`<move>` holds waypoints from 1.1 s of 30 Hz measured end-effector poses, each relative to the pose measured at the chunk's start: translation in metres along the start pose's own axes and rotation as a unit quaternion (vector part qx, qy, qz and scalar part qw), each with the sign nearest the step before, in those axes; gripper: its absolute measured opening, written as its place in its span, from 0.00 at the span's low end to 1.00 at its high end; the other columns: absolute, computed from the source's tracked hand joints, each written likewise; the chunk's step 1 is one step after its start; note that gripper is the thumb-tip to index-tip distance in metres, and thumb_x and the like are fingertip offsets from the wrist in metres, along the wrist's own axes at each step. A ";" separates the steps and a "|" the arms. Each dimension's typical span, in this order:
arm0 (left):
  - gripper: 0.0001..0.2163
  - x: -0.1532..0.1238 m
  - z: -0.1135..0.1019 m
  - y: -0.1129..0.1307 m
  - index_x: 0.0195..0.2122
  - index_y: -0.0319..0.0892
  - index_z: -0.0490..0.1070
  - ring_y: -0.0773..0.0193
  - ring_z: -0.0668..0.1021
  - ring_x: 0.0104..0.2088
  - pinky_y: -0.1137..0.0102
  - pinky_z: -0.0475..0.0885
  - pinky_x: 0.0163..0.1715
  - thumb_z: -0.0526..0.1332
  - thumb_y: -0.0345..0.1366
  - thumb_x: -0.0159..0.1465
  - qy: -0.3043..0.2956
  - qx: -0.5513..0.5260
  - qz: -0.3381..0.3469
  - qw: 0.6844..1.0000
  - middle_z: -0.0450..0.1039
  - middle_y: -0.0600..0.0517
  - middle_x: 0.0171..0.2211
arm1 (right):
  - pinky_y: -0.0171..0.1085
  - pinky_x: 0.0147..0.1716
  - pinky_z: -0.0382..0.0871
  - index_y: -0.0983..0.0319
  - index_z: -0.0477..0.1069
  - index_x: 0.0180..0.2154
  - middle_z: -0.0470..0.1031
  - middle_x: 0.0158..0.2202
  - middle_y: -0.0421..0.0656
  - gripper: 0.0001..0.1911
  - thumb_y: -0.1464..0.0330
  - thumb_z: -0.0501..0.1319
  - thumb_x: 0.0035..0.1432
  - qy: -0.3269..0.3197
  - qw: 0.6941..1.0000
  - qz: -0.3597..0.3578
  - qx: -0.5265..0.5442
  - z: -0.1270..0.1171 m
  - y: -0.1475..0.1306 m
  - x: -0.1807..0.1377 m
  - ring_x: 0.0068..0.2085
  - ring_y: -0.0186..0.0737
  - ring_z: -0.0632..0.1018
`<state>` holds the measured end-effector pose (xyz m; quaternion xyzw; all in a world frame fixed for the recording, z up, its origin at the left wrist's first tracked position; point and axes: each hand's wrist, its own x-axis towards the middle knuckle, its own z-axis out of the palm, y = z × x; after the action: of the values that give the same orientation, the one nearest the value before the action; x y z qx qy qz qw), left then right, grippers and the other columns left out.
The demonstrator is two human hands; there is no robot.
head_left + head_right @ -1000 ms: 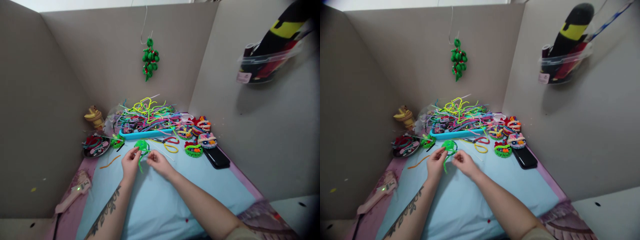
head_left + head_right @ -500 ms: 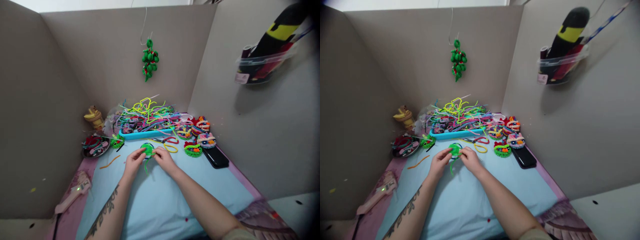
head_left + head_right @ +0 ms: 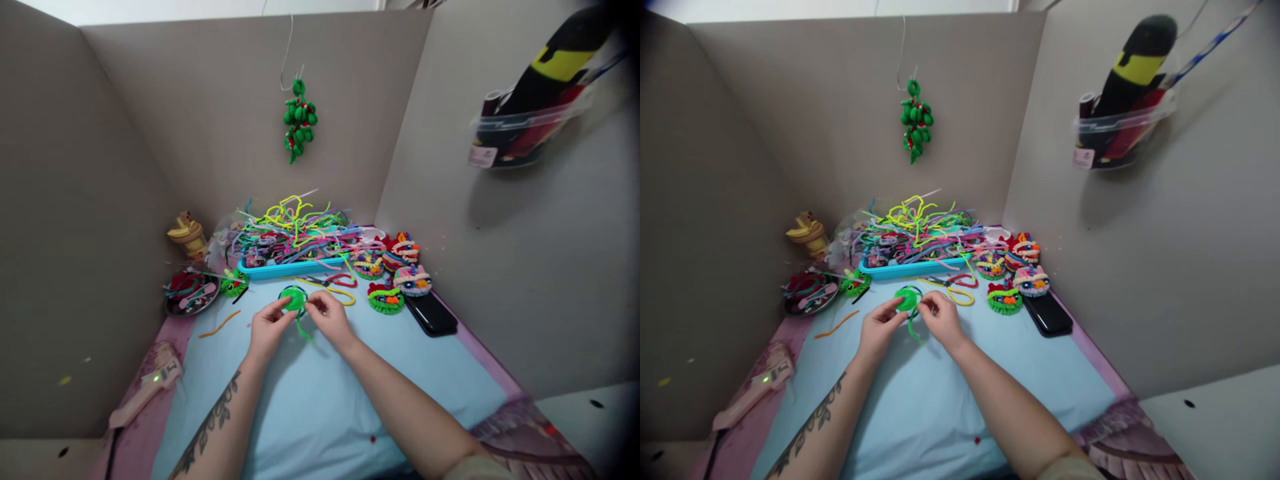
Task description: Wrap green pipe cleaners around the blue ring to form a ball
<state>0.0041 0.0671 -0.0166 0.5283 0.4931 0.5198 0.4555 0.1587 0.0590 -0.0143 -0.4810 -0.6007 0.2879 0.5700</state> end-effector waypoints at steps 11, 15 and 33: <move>0.18 -0.004 0.007 0.002 0.39 0.37 0.76 0.74 0.59 0.18 0.75 0.57 0.20 0.68 0.38 0.46 0.020 0.003 0.007 1.000 0.57 0.60 0.15 | 0.33 0.28 0.64 0.61 0.70 0.28 0.72 0.26 0.39 0.07 0.65 0.57 0.53 0.049 0.998 0.030 -0.016 0.005 0.001 -0.004 0.27 0.35 0.70; 0.19 -0.006 0.009 0.004 0.39 0.37 0.75 0.74 0.60 0.18 0.76 0.57 0.20 0.67 0.38 0.46 0.042 0.006 0.009 0.999 0.57 0.60 0.15 | 0.35 0.31 0.66 0.60 0.73 0.34 0.75 0.31 0.42 0.09 0.66 0.56 0.54 0.052 0.998 0.025 -0.034 0.008 0.002 -0.008 0.32 0.37 0.73; 0.18 -0.010 0.015 0.007 0.37 0.36 0.76 0.74 0.59 0.17 0.75 0.56 0.19 0.68 0.39 0.45 0.034 0.007 0.001 0.999 0.57 0.60 0.14 | 0.34 0.28 0.64 0.60 0.74 0.27 0.70 0.34 0.43 0.05 0.66 0.62 0.47 0.065 0.996 0.056 0.038 0.007 0.009 0.000 0.34 0.37 0.72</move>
<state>0.0202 0.0571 -0.0114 0.5139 0.5113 0.5350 0.4339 0.1540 0.0635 -0.0236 -0.5098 -0.5233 0.3100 0.6084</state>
